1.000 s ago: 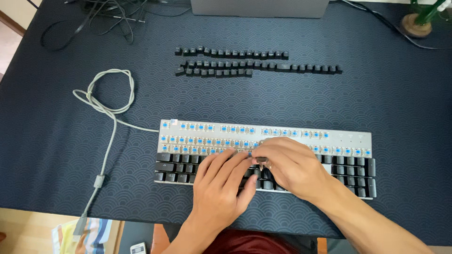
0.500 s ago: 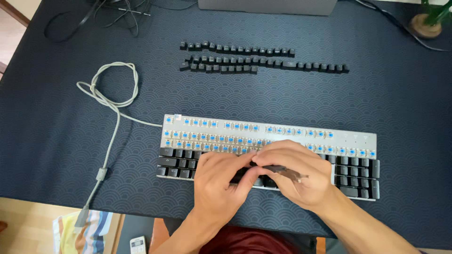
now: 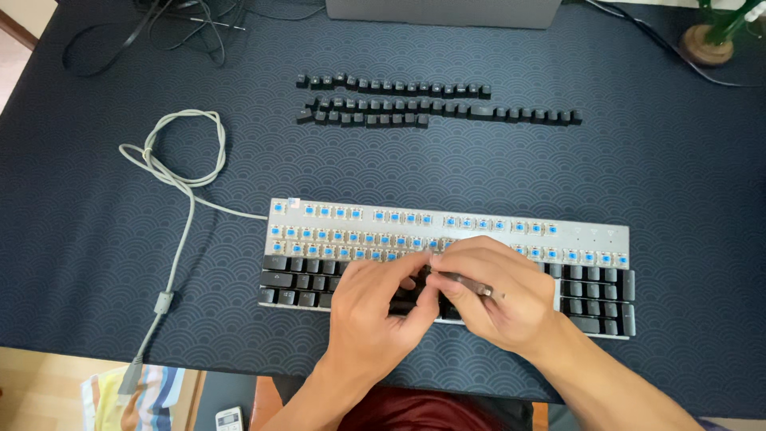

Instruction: The person uses a keycap puller to remove black keycaps from a mechanical keyboard. They systematically pull each keycap and place them in rows on the desk mat. The process continues across multiple keys until the top rows are cleared.

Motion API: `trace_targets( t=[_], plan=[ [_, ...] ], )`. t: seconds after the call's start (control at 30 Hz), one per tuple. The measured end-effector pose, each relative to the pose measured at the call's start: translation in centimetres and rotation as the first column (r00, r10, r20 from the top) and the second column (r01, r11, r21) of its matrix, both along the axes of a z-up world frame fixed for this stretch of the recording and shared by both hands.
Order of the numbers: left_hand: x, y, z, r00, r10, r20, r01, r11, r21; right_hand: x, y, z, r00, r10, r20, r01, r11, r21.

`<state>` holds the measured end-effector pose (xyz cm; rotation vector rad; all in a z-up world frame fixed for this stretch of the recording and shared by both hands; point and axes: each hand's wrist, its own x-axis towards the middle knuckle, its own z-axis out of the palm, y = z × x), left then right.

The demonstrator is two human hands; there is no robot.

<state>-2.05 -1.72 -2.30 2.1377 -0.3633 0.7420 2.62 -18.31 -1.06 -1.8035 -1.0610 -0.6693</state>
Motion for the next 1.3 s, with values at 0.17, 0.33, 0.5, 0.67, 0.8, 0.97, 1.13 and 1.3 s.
trace_targets(
  t=[0.17, 0.33, 0.5, 0.67, 0.8, 0.97, 1.13, 1.3],
  plan=[
    [0.0, 0.4, -0.7, 1.0, -0.01, 0.028, 0.011, 1.0, -0.022, -0.1, -1.2, 0.1, 0.998, -0.056, 0.018, 0.056, 0.998, 0.037],
    [-0.4, 0.9, -0.7, 0.998, -0.045, -0.037, 0.042, 0.996, -0.078, 0.1, -2.3, 0.7, 0.999, -0.036, 0.005, 0.036, 0.99, -0.133],
    [-0.7, 0.3, -0.1, 0.997, -0.017, -0.08, 0.008, 0.992, -0.122, 0.4, -1.4, 1.2, 0.974, -0.107, 0.2, 0.166, 0.936, -0.309],
    [-0.4, 0.2, -0.5, 0.995, 0.058, -0.078, -0.062, 0.997, -0.039, 0.7, -1.8, 0.9, 0.981, -0.1, 0.165, 0.152, 0.927, -0.343],
    [0.1, 0.3, -0.9, 0.99, 0.079, 0.114, -0.098, 0.98, 0.172, 2.1, -2.3, 1.3, 0.975, -0.174, 0.136, 0.212, 0.905, -0.368],
    [-0.5, 0.3, -0.9, 0.974, 0.074, 0.213, -0.127, 0.961, 0.246, 7.8, -3.1, 1.8, 0.926, -0.378, -0.015, 0.307, 0.773, -0.556],
    [-0.4, 0.3, -1.1, 0.97, 0.067, 0.233, -0.12, 0.969, 0.217, 13.7, -2.6, -0.7, 0.818, -0.536, -0.208, 0.218, 0.623, -0.751],
    [-0.4, 0.3, -0.9, 0.975, 0.073, 0.209, -0.118, 0.971, 0.208, 15.7, -2.0, -2.1, 0.84, -0.482, -0.249, 0.153, 0.651, -0.743]
  ],
)
